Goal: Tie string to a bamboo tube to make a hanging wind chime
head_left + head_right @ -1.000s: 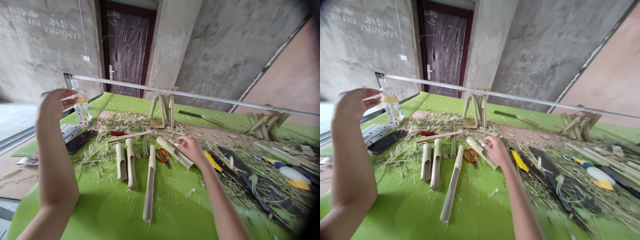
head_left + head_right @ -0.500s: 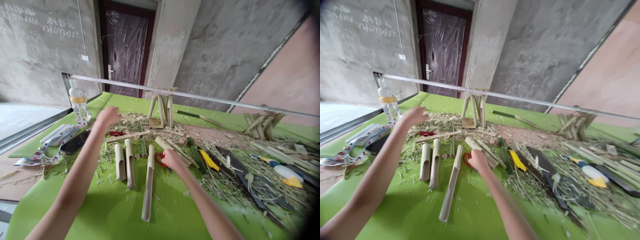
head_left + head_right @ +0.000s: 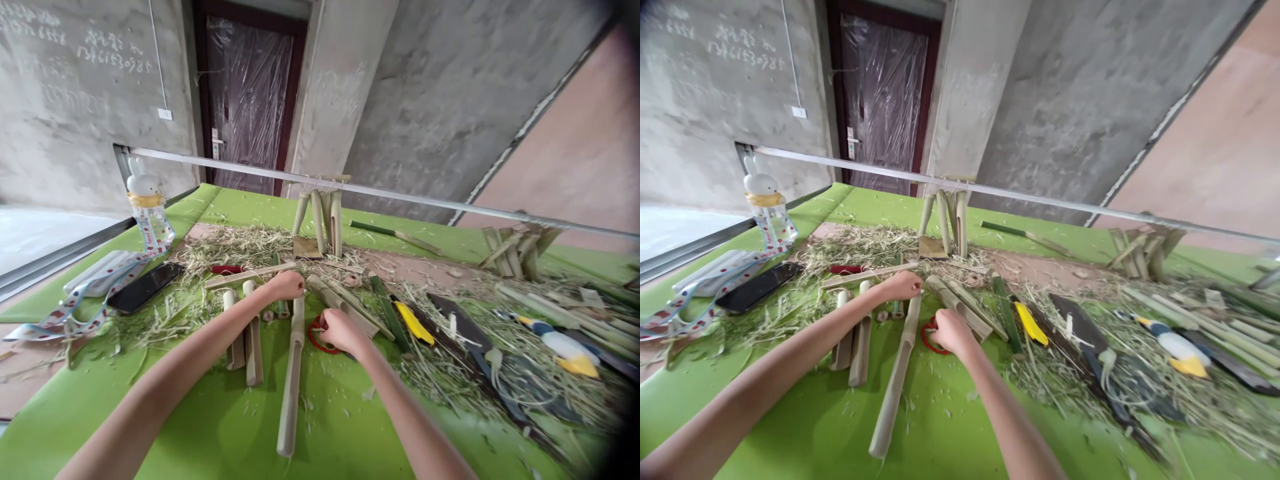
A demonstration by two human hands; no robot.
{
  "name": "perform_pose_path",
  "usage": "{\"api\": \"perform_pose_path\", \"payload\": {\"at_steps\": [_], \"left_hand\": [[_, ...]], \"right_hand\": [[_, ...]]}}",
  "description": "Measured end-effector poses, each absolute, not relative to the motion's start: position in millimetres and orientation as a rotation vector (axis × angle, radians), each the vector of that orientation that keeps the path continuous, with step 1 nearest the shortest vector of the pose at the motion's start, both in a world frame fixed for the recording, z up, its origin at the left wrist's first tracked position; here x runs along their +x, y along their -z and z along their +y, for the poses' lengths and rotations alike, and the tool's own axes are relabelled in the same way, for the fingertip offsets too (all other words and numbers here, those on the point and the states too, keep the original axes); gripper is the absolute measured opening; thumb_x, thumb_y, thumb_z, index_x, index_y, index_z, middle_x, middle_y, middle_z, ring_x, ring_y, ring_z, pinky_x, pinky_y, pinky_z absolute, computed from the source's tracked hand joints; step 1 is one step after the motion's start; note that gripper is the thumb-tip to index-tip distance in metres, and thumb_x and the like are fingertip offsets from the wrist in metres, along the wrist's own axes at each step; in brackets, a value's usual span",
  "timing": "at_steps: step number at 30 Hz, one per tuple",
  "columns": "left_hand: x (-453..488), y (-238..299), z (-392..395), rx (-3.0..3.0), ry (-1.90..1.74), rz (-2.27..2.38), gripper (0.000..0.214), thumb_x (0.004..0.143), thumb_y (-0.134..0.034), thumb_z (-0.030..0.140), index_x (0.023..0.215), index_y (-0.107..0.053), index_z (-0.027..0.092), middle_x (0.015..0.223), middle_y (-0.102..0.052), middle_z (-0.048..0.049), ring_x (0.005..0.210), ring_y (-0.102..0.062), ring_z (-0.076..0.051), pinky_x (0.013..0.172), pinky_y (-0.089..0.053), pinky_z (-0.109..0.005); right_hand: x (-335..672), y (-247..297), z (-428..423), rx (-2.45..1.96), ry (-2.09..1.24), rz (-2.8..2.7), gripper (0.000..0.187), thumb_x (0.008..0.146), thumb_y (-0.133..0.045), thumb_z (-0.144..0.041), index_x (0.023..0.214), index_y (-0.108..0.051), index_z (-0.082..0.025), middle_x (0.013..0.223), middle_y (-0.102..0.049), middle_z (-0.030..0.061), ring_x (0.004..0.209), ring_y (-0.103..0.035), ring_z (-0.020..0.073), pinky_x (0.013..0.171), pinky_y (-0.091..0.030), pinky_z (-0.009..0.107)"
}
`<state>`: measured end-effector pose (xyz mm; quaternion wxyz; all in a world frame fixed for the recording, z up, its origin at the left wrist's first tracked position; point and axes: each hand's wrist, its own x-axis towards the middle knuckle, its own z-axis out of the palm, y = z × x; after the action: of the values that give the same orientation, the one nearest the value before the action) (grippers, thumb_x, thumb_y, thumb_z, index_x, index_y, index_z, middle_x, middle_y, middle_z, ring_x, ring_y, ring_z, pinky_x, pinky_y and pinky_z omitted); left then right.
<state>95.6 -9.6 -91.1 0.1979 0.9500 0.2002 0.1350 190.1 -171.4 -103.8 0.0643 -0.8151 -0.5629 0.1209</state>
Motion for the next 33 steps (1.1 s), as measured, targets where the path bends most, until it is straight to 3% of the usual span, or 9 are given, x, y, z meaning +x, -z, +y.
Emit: {"api": "perform_pose_path", "payload": {"at_steps": [3, 7, 9, 13, 20, 26, 33], "left_hand": [[94.2, 82.7, -4.1, 2.633, -0.399, 0.52, 0.015, 0.073, -0.05, 0.018, 0.065, -0.062, 0.014, 0.068, -0.065, -0.0066, 0.064, -0.057, -0.017, 0.064, -0.045, -0.026], [84.9, 65.5, 3.4, 2.581, -0.415, 0.452, 0.02, 0.079, -0.044, 0.02, 0.079, -0.063, 0.014, 0.073, -0.067, -0.0046, 0.062, -0.058, -0.013, 0.057, -0.042, -0.021], [79.1, 56.3, 3.9, 2.585, -0.442, 0.445, 0.023, 0.081, -0.042, 0.02, 0.087, -0.063, 0.014, 0.073, -0.066, -0.0042, 0.057, -0.055, -0.012, 0.053, -0.039, -0.02], [70.8, 43.1, 0.4, 2.697, -0.521, 0.48, 0.026, 0.08, -0.041, 0.017, 0.09, -0.065, 0.015, 0.073, -0.065, -0.004, 0.054, -0.052, -0.011, 0.051, -0.035, -0.021], [67.6, 39.6, -1.7, 2.822, -0.568, 0.501, 0.028, 0.076, -0.043, 0.013, 0.091, -0.067, 0.017, 0.084, -0.068, -0.0042, 0.071, -0.06, -0.015, 0.063, -0.042, -0.023], [66.0, 39.9, 0.6, 2.874, -0.574, 0.485, 0.029, 0.076, -0.044, 0.012, 0.093, -0.067, 0.017, 0.084, -0.069, -0.0053, 0.073, -0.061, -0.017, 0.065, -0.044, -0.024], [64.5, 37.2, -0.4, 2.884, -0.525, 0.528, 0.03, 0.077, -0.044, 0.011, 0.094, -0.067, 0.016, 0.088, -0.069, -0.0063, 0.075, -0.062, -0.017, 0.067, -0.046, -0.025]], "right_hand": [[190.1, 100.1, -177.5, -2.423, -0.369, -1.657, 0.011, 0.063, -0.063, -0.01, 0.072, -0.059, -0.015, 0.075, -0.063, 0.0073, 0.068, -0.058, 0.0178, 0.055, -0.036, 0.024], [206.8, 81.3, -186.0, -2.014, -0.489, -1.443, 0.011, 0.077, -0.054, -0.021, 0.083, -0.061, -0.017, 0.073, -0.062, 0.0053, 0.065, -0.057, 0.0172, 0.057, -0.044, 0.028], [220.3, 62.3, -186.0, -1.709, -0.511, -1.296, 0.02, 0.08, -0.054, -0.034, 0.092, -0.062, -0.02, 0.079, -0.062, 0.0051, 0.071, -0.057, 0.0175, 0.061, -0.049, 0.03], [240.0, 17.8, -167.5, -1.37, -0.48, -1.281, 0.051, 0.07, -0.064, -0.05, 0.114, -0.058, -0.024, 0.082, -0.055, 0.0027, 0.072, -0.054, 0.015, 0.069, -0.051, 0.03], [243.8, 12.2, -96.2, -1.222, -0.487, -1.434, 0.08, 0.067, -0.064, -0.05, 0.137, -0.036, -0.023, 0.089, -0.051, 0.0024, 0.073, -0.05, 0.0139, 0.066, -0.049, 0.028], [237.1, 29.3, -77.3, -1.27, -0.618, -1.533, 0.086, 0.071, -0.061, -0.044, 0.141, -0.022, -0.014, 0.088, -0.052, 0.0034, 0.071, -0.049, 0.0136, 0.063, -0.046, 0.027], [241.5, 24.0, -86.5, -1.294, -0.685, -1.586, 0.087, 0.072, -0.061, -0.04, 0.141, -0.02, -0.008, 0.099, -0.055, 0.0087, 0.074, -0.051, 0.0143, 0.064, -0.045, 0.025]]}}
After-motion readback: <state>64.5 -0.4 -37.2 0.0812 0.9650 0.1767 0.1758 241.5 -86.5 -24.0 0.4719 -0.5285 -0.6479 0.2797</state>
